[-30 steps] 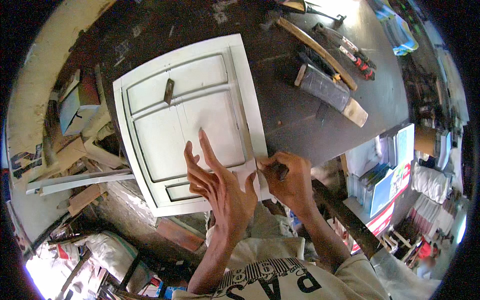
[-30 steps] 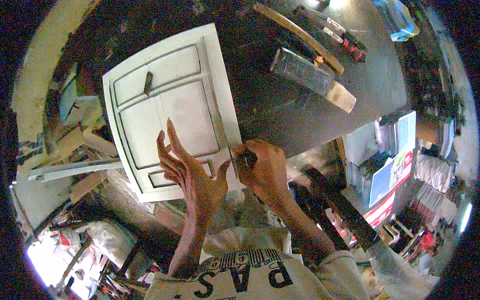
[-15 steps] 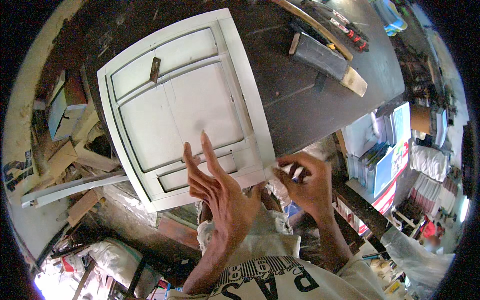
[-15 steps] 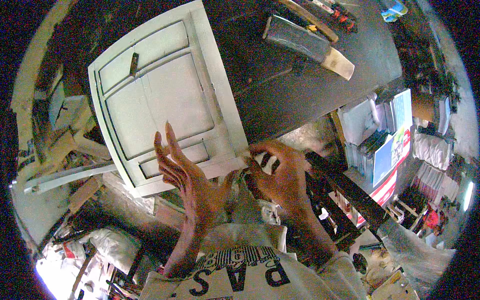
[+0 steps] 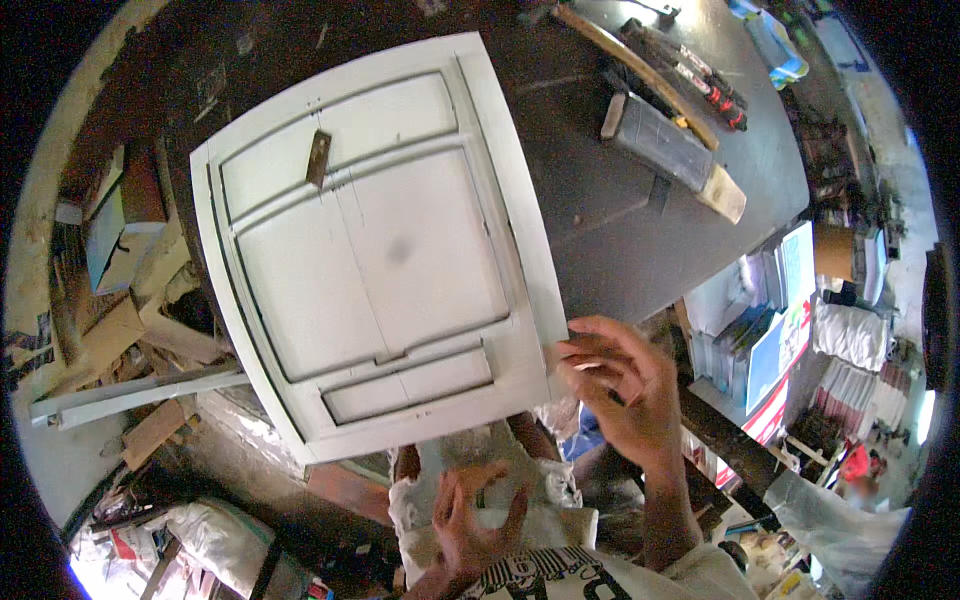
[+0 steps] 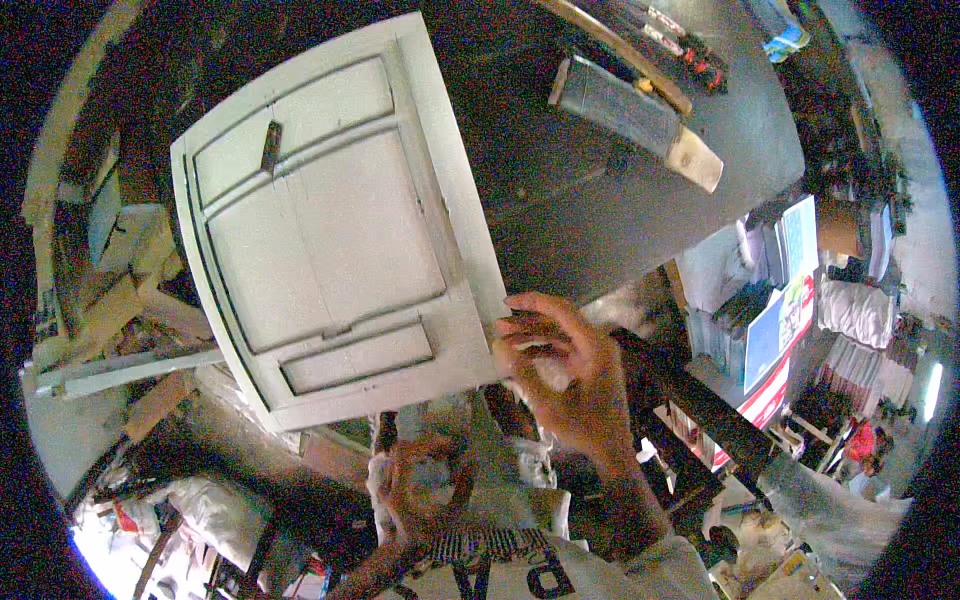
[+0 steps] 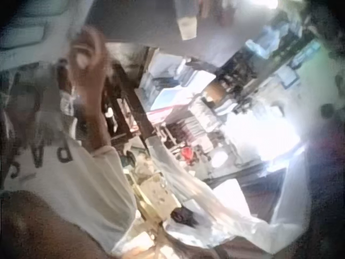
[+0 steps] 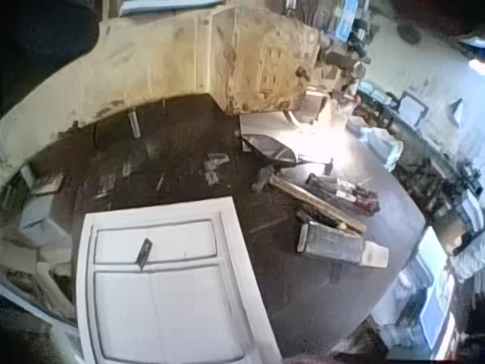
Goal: The person assembles a white frame by fitting black strips into its edges, using a grinder to smooth the ends of the strips and a mallet to hammer them into place.
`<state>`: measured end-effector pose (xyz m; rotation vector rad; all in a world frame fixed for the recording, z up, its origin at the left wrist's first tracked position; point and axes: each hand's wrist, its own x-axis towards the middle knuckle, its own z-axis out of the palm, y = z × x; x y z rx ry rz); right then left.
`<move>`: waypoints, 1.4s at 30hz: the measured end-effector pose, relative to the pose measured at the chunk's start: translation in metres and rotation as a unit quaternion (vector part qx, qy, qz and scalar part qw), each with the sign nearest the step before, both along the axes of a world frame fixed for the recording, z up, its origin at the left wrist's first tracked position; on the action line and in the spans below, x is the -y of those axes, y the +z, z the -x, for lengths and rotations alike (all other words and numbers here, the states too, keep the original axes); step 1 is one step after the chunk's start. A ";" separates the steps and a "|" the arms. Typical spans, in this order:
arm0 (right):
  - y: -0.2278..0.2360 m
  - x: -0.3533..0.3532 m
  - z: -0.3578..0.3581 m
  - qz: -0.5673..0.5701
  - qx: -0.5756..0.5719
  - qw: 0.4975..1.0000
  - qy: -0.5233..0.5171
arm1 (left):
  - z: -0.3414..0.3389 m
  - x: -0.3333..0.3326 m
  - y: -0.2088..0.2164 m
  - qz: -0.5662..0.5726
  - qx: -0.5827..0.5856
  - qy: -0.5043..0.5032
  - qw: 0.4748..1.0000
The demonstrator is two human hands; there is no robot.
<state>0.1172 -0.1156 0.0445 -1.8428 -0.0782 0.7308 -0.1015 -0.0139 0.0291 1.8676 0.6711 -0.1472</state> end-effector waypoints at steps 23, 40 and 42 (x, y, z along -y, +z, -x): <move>-0.003 -0.009 -0.293 0.139 0.418 0.850 0.290 | -0.120 0.024 0.040 0.231 0.009 0.134 0.964; 0.016 -0.017 -0.275 -0.225 0.300 0.924 0.068 | -0.050 -0.024 0.007 -0.124 -0.009 0.144 0.982; 0.007 -0.043 -0.249 -0.485 0.018 0.872 0.058 | -0.032 -0.055 -0.004 -0.287 -0.012 0.247 0.925</move>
